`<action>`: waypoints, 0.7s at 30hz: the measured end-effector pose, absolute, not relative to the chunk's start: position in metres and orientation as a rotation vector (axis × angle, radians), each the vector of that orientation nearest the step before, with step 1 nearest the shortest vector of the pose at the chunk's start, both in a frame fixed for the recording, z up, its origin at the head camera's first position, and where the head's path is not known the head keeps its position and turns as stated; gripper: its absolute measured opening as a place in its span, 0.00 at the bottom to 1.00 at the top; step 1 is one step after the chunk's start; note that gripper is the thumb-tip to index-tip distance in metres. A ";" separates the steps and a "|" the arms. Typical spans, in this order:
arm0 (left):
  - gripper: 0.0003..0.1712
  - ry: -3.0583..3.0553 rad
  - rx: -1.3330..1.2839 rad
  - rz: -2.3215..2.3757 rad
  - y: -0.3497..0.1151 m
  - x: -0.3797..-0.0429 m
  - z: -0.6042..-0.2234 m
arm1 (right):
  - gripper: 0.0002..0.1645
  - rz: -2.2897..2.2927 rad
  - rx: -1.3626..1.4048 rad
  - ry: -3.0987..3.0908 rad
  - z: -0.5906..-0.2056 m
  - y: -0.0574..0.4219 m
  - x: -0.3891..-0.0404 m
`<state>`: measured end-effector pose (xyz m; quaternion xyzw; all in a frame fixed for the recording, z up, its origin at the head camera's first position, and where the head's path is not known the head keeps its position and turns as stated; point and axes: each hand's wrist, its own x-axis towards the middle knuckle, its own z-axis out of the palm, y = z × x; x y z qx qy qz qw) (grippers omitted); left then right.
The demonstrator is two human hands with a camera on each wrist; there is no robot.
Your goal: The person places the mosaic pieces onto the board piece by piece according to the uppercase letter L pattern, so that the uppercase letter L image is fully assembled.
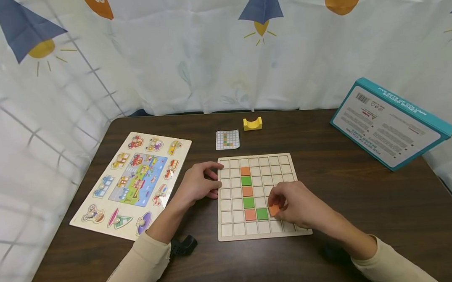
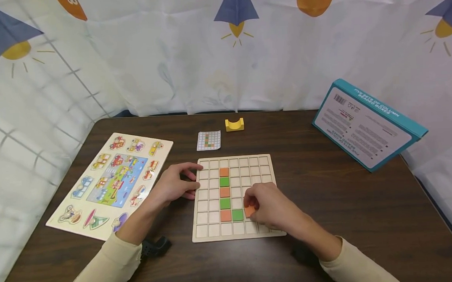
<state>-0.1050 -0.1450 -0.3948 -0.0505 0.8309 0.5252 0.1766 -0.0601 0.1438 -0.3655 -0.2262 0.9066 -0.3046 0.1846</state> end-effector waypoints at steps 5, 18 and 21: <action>0.29 2.339 -0.140 1.504 -0.145 -0.105 -0.395 | 0.14 -0.850 -0.728 2.596 -0.368 0.144 -0.059; 0.29 2.329 -0.147 1.521 -0.145 -0.103 -0.396 | 0.17 -0.786 -0.749 2.634 -0.371 0.141 -0.056; 0.29 2.341 -0.147 1.514 -0.144 -0.103 -0.394 | 0.17 -0.787 -0.763 2.640 -0.372 0.141 -0.056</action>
